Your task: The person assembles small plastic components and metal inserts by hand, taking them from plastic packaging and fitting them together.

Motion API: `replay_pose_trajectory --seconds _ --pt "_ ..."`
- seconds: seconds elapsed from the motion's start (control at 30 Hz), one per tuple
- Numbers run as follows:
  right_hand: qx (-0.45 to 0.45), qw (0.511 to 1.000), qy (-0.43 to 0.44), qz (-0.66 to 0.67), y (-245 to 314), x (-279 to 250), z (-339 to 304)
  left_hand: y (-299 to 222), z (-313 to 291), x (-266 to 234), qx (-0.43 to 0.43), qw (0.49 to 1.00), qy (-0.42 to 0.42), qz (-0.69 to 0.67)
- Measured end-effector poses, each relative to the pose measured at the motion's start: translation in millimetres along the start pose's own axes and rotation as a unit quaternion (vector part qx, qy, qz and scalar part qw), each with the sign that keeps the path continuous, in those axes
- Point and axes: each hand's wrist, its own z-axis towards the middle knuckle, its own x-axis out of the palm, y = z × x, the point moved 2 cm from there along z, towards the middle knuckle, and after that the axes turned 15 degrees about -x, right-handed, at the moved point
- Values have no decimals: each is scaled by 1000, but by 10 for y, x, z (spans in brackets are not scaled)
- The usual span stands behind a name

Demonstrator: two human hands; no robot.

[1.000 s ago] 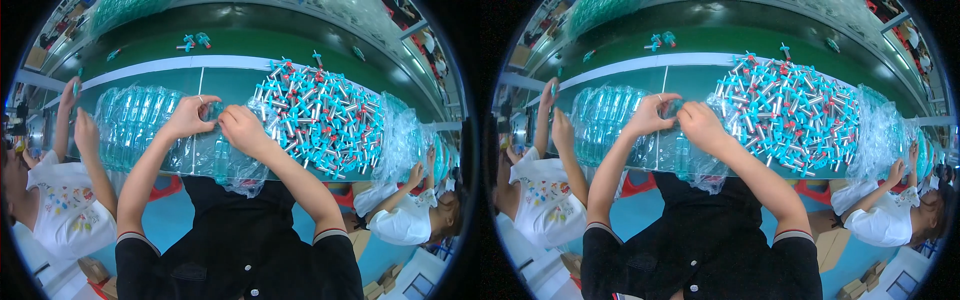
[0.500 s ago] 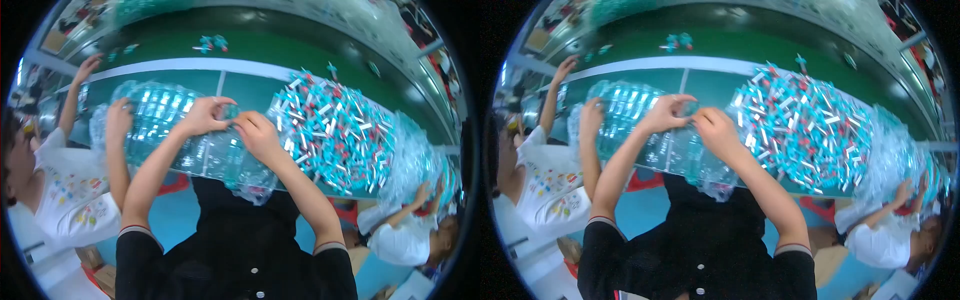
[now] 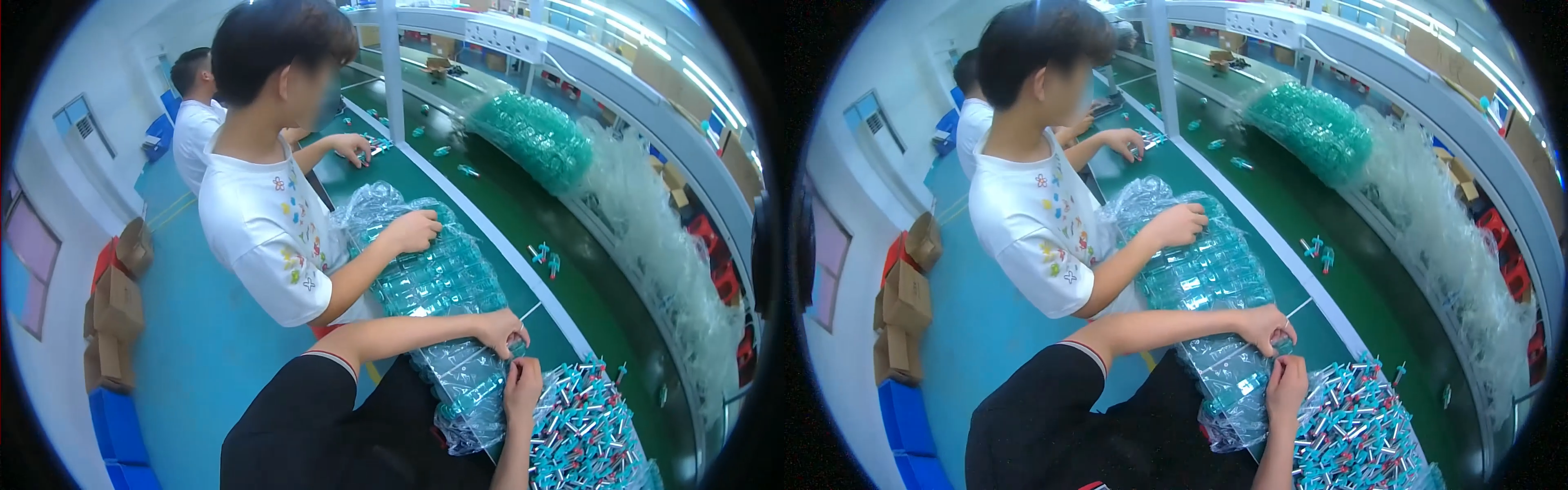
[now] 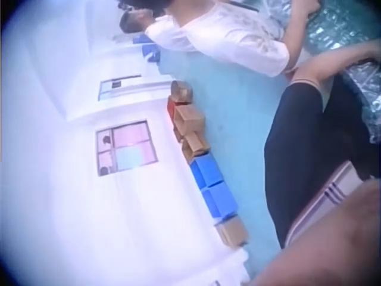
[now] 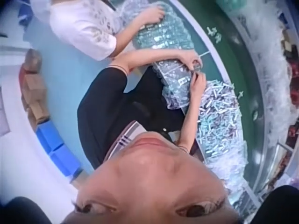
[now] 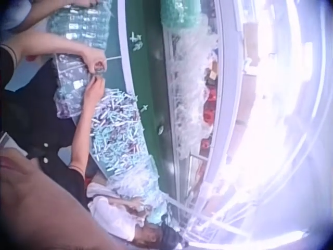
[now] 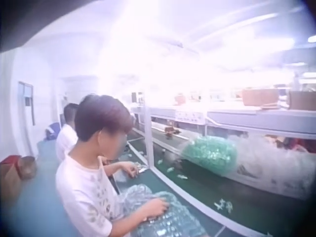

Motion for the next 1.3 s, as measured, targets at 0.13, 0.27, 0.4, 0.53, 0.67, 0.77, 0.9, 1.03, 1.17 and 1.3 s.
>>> replay_pose_trajectory --seconds 0.13,0.27,0.4,0.53,0.67,0.77,0.9,1.03,1.17,1.3 --pt "12 999 -36 -32 -42 -27 -80 -20 152 57 26 1000 2 16" --pt "-30 998 -23 -52 -201 97 11 122 283 32 67 995 -11 75" --pt "-50 997 -21 -60 -169 222 202 104 99 -252 -23 993 -32 112" --pt "-31 996 -42 -78 -229 116 90 -78 186 -220 -104 994 31 1" --pt "-3 995 -86 -46 -171 22 -33 -11 192 -75 -120 989 52 -70" --pt "-7 992 -122 -33 -167 71 -29 -26 189 -111 -118 989 42 -84" --pt "6 990 -132 -58 -162 31 8 -84 221 -102 -110 994 25 -9" --pt "-25 994 -90 -63 -250 68 -102 13 325 -5 9 995 -3 95" --pt "-11 994 -55 -93 -201 313 88 291 142 -217 -94 995 -5 23" --pt "12 990 -50 -131 -160 167 -88 204 268 -21 -148 985 62 -64"
